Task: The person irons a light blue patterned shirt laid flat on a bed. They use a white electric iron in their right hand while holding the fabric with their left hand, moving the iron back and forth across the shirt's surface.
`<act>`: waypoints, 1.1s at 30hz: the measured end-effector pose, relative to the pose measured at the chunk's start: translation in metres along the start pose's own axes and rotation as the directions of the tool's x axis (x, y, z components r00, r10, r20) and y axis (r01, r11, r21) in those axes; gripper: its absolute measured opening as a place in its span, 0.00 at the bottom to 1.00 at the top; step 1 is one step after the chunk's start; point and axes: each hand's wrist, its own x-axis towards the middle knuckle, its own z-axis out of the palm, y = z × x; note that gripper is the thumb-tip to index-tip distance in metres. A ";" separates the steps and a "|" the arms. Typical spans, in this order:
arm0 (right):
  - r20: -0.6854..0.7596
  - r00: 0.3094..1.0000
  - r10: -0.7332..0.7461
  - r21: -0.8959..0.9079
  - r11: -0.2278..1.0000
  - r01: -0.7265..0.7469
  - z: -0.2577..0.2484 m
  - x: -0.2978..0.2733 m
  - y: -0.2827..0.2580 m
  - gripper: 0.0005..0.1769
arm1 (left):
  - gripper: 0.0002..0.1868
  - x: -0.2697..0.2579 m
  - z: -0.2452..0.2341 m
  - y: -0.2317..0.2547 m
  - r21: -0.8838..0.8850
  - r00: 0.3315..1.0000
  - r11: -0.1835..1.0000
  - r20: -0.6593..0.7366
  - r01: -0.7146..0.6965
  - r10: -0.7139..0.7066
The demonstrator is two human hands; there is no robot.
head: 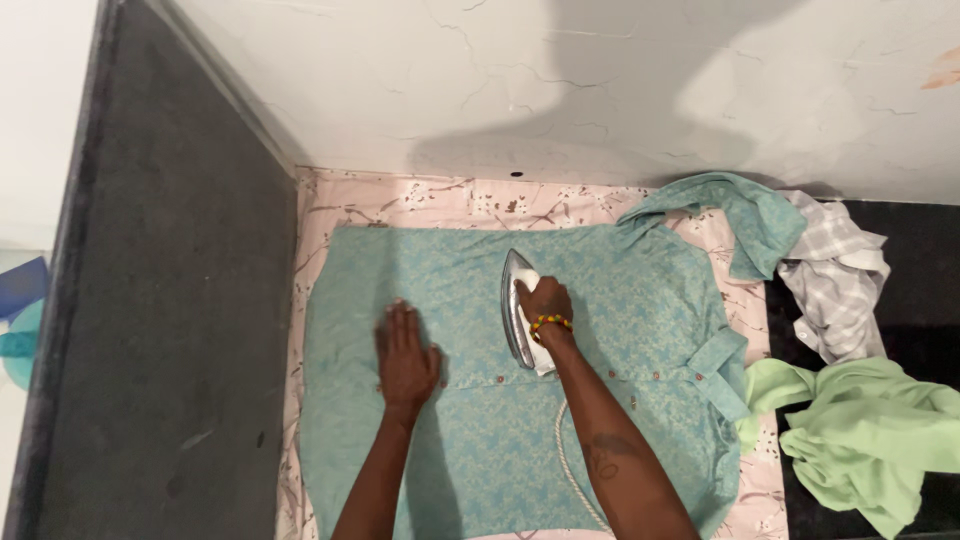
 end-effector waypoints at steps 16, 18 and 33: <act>-0.022 0.996 0.081 0.048 0.996 -0.080 -0.028 0.019 0.006 0.30 | 0.35 0.011 0.008 0.013 0.029 0.961 0.962 -0.047 -0.272 0.273; -0.025 0.997 0.078 0.054 0.996 -0.076 -0.025 0.013 0.015 0.30 | 0.35 0.011 0.008 0.013 0.036 0.963 0.963 -0.037 -0.265 0.267; -0.050 0.989 0.143 0.047 0.989 -0.140 -0.035 0.042 0.038 0.31 | 0.35 0.012 0.003 0.016 0.022 0.965 0.966 -0.036 -0.259 0.260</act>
